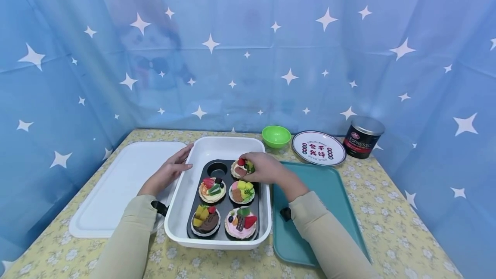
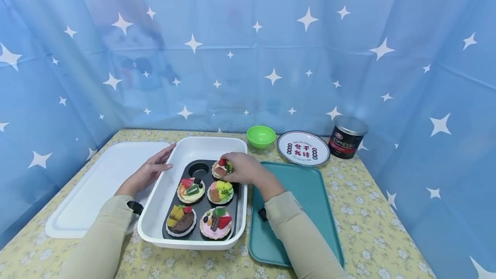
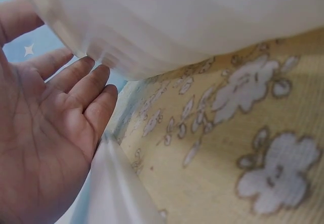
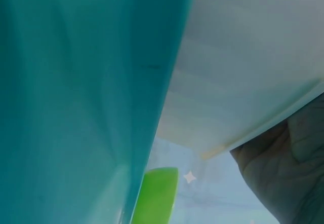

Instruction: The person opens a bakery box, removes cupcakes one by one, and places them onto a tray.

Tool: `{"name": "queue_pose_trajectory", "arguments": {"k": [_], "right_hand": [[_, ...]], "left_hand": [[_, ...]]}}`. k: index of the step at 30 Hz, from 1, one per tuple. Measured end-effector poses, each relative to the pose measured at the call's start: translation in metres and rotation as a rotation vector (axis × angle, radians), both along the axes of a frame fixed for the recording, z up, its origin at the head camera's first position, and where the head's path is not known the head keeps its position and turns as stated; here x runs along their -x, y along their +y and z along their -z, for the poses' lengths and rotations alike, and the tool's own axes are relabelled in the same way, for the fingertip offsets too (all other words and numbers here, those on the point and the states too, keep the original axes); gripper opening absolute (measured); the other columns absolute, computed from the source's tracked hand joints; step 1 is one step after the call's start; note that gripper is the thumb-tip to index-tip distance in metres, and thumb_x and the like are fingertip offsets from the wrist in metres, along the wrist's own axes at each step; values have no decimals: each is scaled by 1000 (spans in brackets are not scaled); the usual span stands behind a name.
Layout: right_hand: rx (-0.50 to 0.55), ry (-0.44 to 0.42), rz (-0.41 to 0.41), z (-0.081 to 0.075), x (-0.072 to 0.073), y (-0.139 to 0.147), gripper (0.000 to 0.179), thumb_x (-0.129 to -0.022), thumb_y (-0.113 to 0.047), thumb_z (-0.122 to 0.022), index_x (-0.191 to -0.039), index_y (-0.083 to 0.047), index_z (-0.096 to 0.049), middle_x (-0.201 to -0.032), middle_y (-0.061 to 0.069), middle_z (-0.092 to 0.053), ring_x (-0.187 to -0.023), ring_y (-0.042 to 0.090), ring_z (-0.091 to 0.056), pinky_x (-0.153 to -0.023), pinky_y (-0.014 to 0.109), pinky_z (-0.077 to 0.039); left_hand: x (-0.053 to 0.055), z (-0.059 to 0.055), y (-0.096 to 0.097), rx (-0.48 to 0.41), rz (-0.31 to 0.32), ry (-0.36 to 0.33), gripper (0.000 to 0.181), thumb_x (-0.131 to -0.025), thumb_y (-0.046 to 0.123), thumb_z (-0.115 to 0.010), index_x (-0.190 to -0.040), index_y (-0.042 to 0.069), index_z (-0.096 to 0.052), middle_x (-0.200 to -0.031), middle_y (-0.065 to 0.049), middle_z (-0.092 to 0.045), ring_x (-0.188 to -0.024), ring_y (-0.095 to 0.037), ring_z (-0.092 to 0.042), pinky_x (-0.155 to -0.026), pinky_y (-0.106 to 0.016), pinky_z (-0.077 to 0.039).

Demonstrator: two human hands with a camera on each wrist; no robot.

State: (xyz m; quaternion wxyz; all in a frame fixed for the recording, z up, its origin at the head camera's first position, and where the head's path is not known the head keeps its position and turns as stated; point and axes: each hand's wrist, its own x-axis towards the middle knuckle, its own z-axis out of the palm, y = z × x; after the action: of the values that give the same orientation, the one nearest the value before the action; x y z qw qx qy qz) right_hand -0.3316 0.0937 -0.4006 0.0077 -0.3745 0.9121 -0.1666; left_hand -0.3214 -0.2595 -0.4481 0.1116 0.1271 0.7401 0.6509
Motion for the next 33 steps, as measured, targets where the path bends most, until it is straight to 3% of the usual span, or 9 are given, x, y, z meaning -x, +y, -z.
{"name": "queue_pose_trajectory", "arguments": {"k": [8, 23, 33], "right_hand": [[13, 11, -19, -3, -2, -1, 51, -90, -34, -75, -134, -13, -60, -117, 3, -64, -97, 17, -59, -80, 36, -51], [97, 29, -18, -3, -4, 4, 63, -90, -34, -76, -143, -8, -55, -135, 12, -60, -122, 28, -58, -96, 38, -51], [165, 50, -9, -7, -4, 4, 65, -88, -31, -77, -145, -9, -54, -136, 10, -60, -124, 27, -58, -98, 40, -52]], "left_hand": [[-1, 0, 0, -5, 14, 12, 77, -100, 15, -57, -163, 28, -15, -168, 3, -14, -153, -26, -15, -121, -50, -21], [-1, -2, 2, -13, 12, 0, 78, -100, 17, -59, -163, 29, -16, -168, 3, -14, -153, -26, -15, -121, -51, -20], [-1, 1, 0, -21, 9, -6, 78, -99, 16, -59, -163, 27, -15, -168, 3, -14, -154, -26, -14, -122, -51, -17]]}}
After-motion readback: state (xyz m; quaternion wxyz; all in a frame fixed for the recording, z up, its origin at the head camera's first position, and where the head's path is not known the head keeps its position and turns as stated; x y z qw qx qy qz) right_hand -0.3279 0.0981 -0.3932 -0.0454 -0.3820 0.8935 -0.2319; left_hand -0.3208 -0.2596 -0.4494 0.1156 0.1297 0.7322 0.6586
